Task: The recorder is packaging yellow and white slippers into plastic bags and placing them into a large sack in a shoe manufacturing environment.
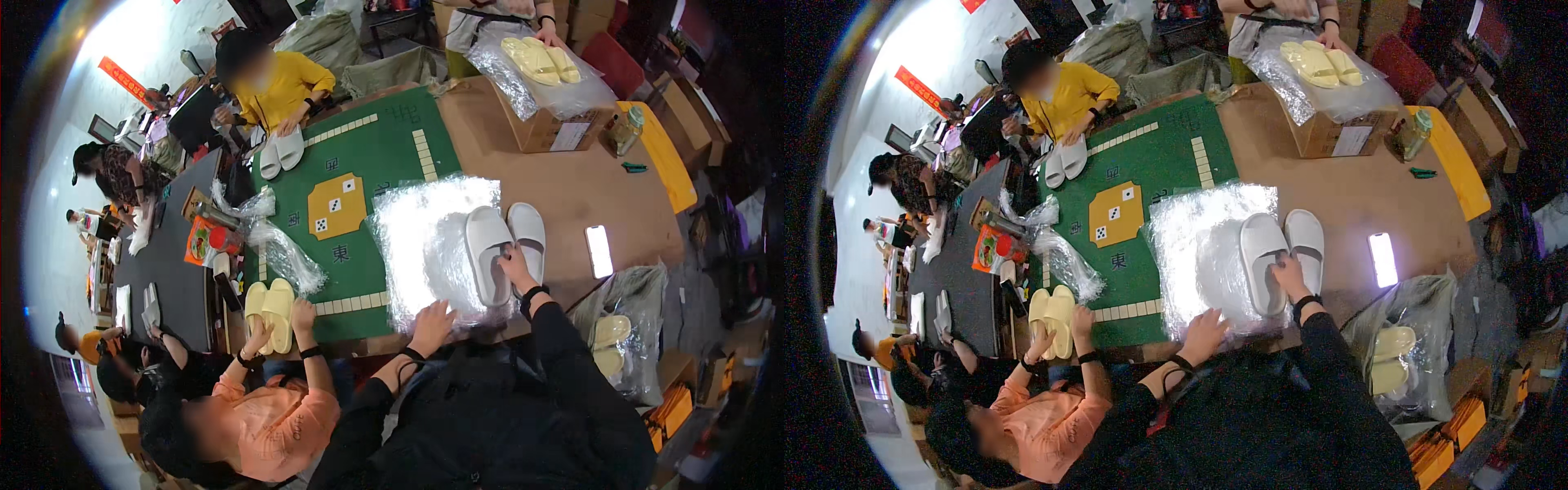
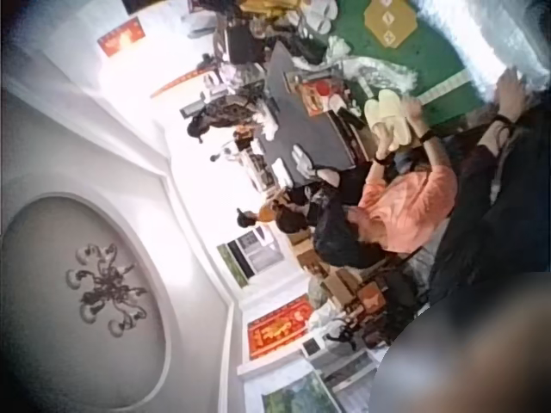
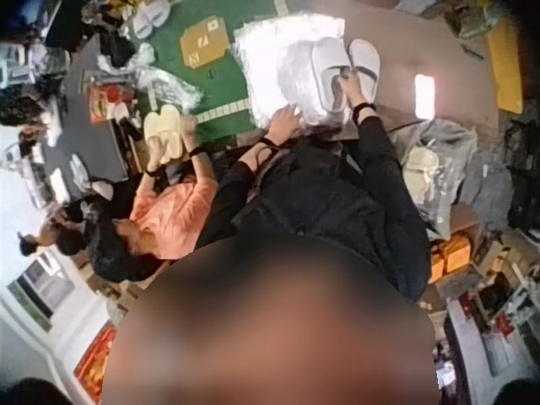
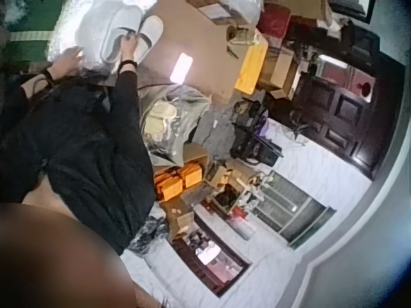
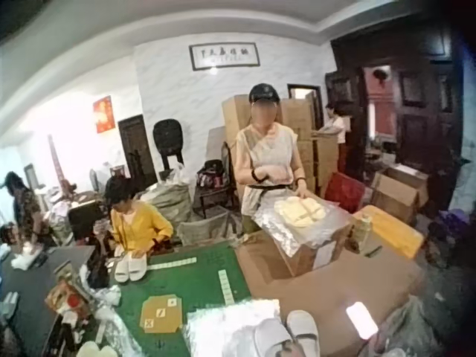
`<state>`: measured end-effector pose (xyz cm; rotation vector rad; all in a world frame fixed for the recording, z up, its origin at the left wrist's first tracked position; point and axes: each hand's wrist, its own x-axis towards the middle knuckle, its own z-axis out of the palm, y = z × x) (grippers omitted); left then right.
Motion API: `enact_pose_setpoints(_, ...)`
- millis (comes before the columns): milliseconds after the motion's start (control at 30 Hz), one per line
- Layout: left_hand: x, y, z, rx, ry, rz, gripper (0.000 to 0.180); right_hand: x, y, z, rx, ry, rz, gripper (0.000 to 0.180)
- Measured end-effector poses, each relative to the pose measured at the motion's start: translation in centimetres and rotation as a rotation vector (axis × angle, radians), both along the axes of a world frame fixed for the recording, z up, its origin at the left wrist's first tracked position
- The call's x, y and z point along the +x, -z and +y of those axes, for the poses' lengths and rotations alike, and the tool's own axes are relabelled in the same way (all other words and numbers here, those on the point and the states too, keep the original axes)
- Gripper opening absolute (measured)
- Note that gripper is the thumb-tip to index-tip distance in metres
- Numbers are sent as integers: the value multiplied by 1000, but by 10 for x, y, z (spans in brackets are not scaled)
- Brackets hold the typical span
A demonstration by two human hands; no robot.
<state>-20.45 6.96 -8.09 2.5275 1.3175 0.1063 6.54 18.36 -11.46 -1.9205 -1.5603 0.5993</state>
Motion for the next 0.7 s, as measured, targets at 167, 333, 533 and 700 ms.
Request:
enact_pose_setpoints(167,-14,2,11,152,-76,-28,36,17,-22,5,148,17,299,26)
enact_pose_setpoints(333,-10,-33,38,213,-379,-156,28,52,-81,-41,15,97,778,24)
enact_pose_setpoints(533,12,-44,47,184,-404,-78,58,78,-140,-117,-212,-161,685,26)
enact_pose_setpoints(700,13,-30,53,117,-191,-1,46,52,-170,-149,-586,-561,853,31)
